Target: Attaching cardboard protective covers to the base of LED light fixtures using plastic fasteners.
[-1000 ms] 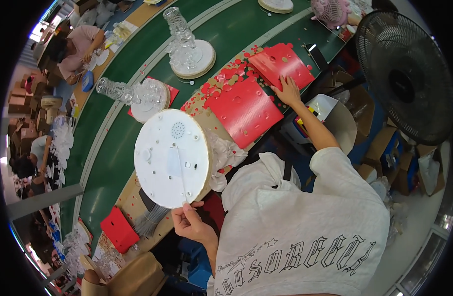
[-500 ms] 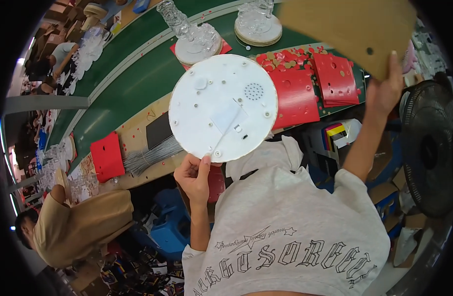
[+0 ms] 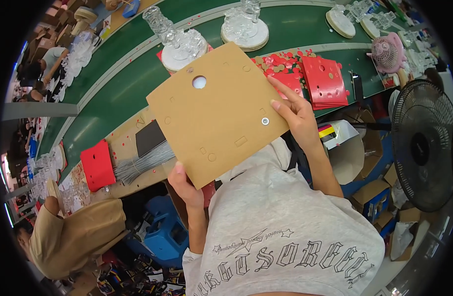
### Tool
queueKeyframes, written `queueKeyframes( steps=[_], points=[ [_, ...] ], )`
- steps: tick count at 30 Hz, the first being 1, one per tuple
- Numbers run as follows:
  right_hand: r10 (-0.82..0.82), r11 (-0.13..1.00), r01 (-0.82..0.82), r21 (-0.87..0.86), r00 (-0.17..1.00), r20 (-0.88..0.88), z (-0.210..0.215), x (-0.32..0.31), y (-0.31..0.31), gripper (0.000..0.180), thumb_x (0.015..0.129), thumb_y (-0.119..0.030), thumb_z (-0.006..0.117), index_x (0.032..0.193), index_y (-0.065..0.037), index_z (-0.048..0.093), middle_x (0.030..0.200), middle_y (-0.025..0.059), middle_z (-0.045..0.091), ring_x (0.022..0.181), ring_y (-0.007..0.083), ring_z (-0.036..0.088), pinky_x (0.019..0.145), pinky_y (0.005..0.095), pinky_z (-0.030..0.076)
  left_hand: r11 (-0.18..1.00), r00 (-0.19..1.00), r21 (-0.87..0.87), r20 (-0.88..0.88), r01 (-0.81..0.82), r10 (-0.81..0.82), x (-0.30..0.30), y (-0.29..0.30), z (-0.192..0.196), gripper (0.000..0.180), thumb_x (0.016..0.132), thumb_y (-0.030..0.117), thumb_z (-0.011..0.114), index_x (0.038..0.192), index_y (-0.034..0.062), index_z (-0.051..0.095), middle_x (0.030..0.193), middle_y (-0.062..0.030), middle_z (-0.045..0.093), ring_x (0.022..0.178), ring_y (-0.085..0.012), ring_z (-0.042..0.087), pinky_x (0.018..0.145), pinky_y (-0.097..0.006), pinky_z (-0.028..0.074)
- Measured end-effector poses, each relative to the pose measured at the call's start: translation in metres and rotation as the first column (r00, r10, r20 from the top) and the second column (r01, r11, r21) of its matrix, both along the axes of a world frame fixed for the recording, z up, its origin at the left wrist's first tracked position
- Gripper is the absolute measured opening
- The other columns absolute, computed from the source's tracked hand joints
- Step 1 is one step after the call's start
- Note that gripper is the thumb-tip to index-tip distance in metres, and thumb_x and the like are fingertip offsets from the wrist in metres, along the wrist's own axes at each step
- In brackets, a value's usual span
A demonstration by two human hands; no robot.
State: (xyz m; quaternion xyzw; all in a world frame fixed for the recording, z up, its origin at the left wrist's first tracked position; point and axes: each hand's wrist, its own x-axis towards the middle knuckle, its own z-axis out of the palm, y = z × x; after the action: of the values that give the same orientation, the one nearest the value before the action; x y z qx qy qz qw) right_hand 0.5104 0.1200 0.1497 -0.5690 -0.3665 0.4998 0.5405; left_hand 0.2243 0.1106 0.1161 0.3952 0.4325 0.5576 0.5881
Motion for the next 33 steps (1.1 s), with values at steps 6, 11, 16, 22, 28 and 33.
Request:
queueKeyframes(
  steps=[6,11,16,22,28,33],
  points=[
    [0.013,1.000,-0.011,-0.010,0.989,0.146,0.005,0.006,-0.010,0.055,0.100,-0.003,0.058,0.153,-0.004,0.046,0.122,0.0117,0.071,0.100,0.0060,0.064,0.090,0.0215,0.048,0.990,0.986,-0.138,-0.158,0.025,-0.047,0.004,0.011,0.029,0.029,0.099,0.017,0.058,0.105,-0.0093,0.069,0.097,-0.0081,0.072,0.088,-0.0128,0.067,0.082,-0.024,0.050],
    [0.046,0.998,-0.038,-0.041,0.976,0.215,0.009,0.012,-0.020,0.055,0.098,-0.001,0.059,0.152,-0.003,0.047,0.109,0.0083,0.075,0.089,0.0025,0.062,0.079,0.0184,0.047,0.992,0.896,-0.123,-0.435,0.041,-0.091,0.006,0.040,0.039,0.057,0.092,0.011,0.071,0.142,-0.0032,0.047,0.125,-0.0172,0.064,0.108,-0.0197,0.063,0.094,-0.032,0.050],
    [0.061,0.997,-0.054,-0.047,0.985,0.163,0.002,0.023,-0.025,0.057,0.095,0.002,0.063,0.151,-0.003,0.049,0.095,0.0036,0.075,0.082,0.0020,0.062,0.073,0.0176,0.046,0.950,0.952,-0.158,-0.106,0.268,-0.286,0.021,0.078,0.064,0.095,0.089,-0.001,0.065,0.165,0.0065,0.010,0.147,-0.0214,0.050,0.134,-0.0282,0.052,0.112,-0.042,0.040],
    [0.049,0.998,-0.064,0.025,0.914,0.402,0.005,0.035,-0.011,0.055,0.090,0.000,0.071,0.142,-0.003,0.057,0.105,0.0073,0.072,0.096,0.0104,0.068,0.080,0.0232,0.053,0.910,0.895,-0.098,-0.168,0.403,-0.414,0.015,0.086,0.062,0.085,0.085,-0.005,0.063,0.161,0.0004,0.026,0.158,-0.0205,0.039,0.144,-0.0255,0.042,0.118,-0.038,0.032],
    [-0.068,0.964,-0.111,0.240,0.775,0.629,-0.002,0.030,0.023,0.054,0.084,-0.004,0.075,0.136,-0.006,0.063,0.155,0.0099,0.047,0.136,0.0258,0.054,0.093,0.0329,0.058,0.917,0.892,-0.118,-0.216,0.380,-0.397,0.015,0.084,0.060,0.081,0.085,-0.002,0.065,0.159,0.0034,0.032,0.153,-0.0184,0.046,0.137,-0.0244,0.050,0.113,-0.037,0.039],
    [0.141,0.967,-0.219,0.132,0.888,0.438,0.007,0.028,0.023,0.058,0.081,-0.005,0.079,0.136,-0.007,0.063,0.159,0.0110,0.042,0.136,0.0277,0.054,0.097,0.0346,0.058,0.954,0.833,-0.167,-0.466,0.249,-0.299,0.033,0.094,0.066,0.072,0.086,0.004,0.069,0.154,0.0075,0.043,0.147,-0.0149,0.052,0.132,-0.0230,0.053,0.110,-0.036,0.043]
  ],
)
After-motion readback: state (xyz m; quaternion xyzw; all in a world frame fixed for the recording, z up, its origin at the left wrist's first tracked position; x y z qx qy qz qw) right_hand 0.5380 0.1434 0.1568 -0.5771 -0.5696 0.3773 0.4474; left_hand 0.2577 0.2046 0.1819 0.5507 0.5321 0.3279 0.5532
